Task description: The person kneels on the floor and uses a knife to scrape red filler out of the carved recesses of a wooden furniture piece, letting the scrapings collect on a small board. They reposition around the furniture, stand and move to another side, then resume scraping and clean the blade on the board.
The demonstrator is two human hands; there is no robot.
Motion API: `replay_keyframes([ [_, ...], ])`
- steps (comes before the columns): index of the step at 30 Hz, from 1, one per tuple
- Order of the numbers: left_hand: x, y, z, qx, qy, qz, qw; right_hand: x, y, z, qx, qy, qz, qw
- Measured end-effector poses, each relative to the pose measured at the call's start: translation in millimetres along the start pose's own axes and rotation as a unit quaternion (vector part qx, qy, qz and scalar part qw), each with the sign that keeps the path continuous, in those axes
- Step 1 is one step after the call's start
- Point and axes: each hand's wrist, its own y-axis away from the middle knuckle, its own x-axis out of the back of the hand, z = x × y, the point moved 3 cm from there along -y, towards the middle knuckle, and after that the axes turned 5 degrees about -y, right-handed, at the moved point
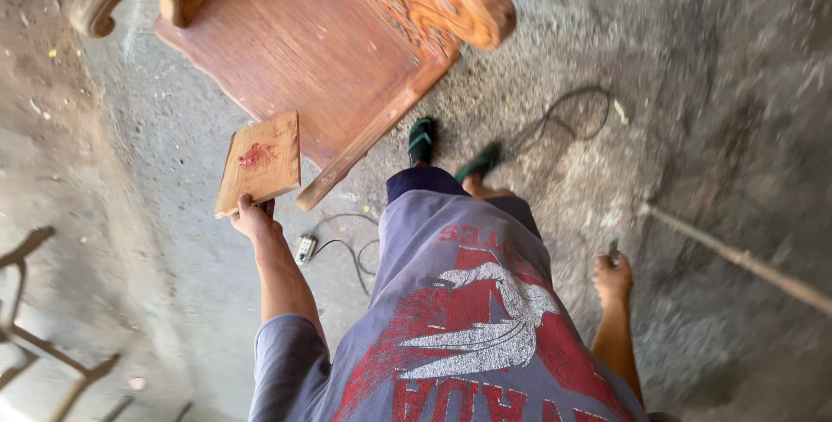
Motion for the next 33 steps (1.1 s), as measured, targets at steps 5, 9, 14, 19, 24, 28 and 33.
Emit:
replay_keyframes([
  [5,32,10,5,-0.021,0.090,0.059,0.994,1,-76,-118,0.142,-0.015,-0.014,0.990],
  [9,58,29,4,-0.061,0.144,0.094,0.983,-20,-107,-194,0.269,0.079,-0.017,0.960],
  [14,69,57,-3,-0.095,0.169,0.139,0.971,-52,-110,-224,0.370,0.103,-0.061,0.921],
  [19,59,92,-9,-0.084,0.182,0.208,0.957,-55,-123,-213,0.328,0.129,-0.105,0.930],
  [24,27,148,-33,-0.118,0.219,0.237,0.939,-21,-171,-187,0.322,0.164,-0.101,0.927],
  [28,-4,209,-65,-0.112,0.245,0.280,0.921,20,-227,-152,0.110,0.114,-0.220,0.962],
  [33,-36,284,-101,-0.129,0.233,0.279,0.923,80,-306,-147,-0.009,0.048,-0.257,0.965],
])
